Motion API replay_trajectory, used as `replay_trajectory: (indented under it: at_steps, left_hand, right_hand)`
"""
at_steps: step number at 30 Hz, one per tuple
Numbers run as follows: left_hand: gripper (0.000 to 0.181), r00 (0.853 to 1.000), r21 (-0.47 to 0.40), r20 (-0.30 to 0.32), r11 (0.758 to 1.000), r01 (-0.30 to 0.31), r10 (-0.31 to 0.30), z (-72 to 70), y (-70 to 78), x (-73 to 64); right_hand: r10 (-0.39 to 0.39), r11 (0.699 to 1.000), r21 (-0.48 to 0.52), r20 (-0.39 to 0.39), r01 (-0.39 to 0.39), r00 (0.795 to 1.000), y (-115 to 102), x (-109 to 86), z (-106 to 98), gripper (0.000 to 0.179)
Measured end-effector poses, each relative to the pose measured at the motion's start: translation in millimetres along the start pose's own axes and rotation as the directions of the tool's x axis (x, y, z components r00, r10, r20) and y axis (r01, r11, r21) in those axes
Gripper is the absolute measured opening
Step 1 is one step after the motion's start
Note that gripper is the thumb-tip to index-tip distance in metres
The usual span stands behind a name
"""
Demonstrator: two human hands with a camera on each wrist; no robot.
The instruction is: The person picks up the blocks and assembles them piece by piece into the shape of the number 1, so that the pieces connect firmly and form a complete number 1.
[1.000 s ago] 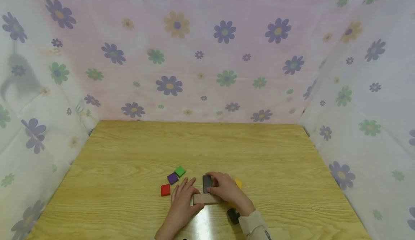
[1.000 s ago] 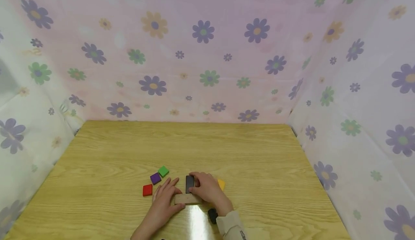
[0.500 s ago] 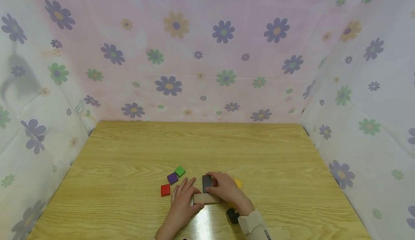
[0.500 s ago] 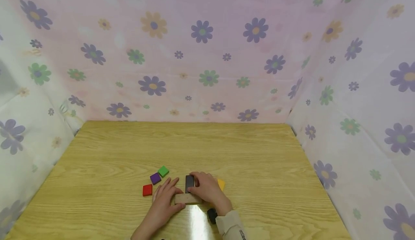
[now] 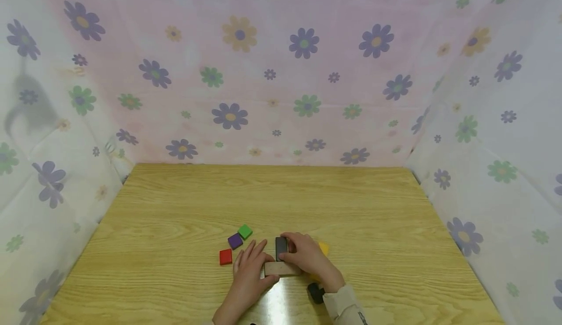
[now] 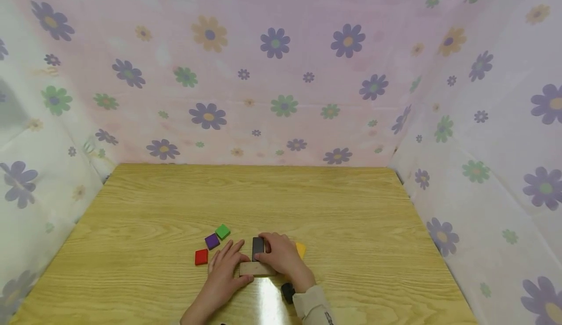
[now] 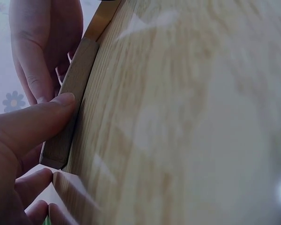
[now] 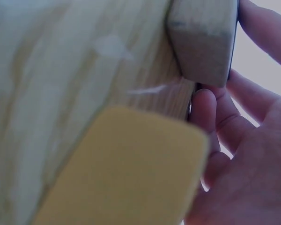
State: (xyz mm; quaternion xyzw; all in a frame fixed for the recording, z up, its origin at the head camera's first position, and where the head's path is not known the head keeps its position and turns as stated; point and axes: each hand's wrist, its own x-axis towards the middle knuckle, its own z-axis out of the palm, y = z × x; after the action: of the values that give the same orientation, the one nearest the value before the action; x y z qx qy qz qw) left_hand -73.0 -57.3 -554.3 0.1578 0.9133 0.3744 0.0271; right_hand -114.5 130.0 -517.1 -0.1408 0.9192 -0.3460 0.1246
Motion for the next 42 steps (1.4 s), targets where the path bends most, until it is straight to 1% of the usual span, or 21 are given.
replay_trajectory:
  at_steps: [7,10,16,18,24,27,30,33,37,42]
  left_hand:
    - [0.030,1.000,0.003,-0.003,1.000,-0.007,0.007,0.7,0.3,-0.2]
    - [0.030,1.000,0.015,-0.007,1.000,-0.011,0.011,0.7,0.5,-0.2]
    - [0.028,1.000,0.031,-0.003,0.999,-0.013,0.013,0.2,1.0,-1.0]
    - [0.027,1.000,0.032,0.002,0.999,-0.010,0.010,0.0,1.1,-1.2]
    - [0.028,1.000,0.041,0.005,0.999,-0.006,0.005,0.5,0.9,-0.5]
    - [0.028,1.000,0.040,0.001,0.999,-0.008,0.008,1.0,1.0,-0.1]
    - [0.028,1.000,0.041,-0.005,0.999,-0.012,0.012,1.7,1.1,0.1]
    - [0.028,1.000,0.043,-0.011,0.999,-0.011,0.012,1.8,1.5,0.0]
    - [0.027,1.000,0.041,-0.013,0.999,-0.006,0.007,1.9,1.7,-0.5]
    - [0.027,1.000,0.049,-0.018,0.999,-0.004,0.005,2.8,1.3,-0.5]
  right_hand:
    - [-0.010,1.000,-0.019,-0.001,0.010,1.000,1.1,0.9,1.8,0.050]
    - [-0.014,1.000,0.010,0.005,0.014,1.000,1.7,1.2,1.5,0.049]
    - [-0.011,0.992,0.123,0.014,0.009,1.000,4.7,1.9,0.3,0.048]
    - [-0.012,0.991,0.135,0.012,0.010,1.000,6.1,1.9,0.2,0.048]
    - [-0.015,0.992,0.129,0.010,0.014,1.000,7.5,1.9,-1.5,0.047]
    - [0.005,0.990,0.144,0.003,-0.005,1.000,6.4,0.6,-3.7,0.045]
    - [0.048,0.983,0.181,-0.035,-0.041,0.998,4.9,-1.3,-5.8,0.042]
    - [0.106,0.970,0.227,-0.084,-0.085,0.991,4.4,-2.7,-7.1,0.038]
    - [0.149,0.955,0.276,-0.125,-0.110,0.981,4.8,-4.1,-9.3,0.035]
    - [0.136,0.944,0.321,-0.161,-0.079,0.978,5.6,-7.1,-12.3,0.033]
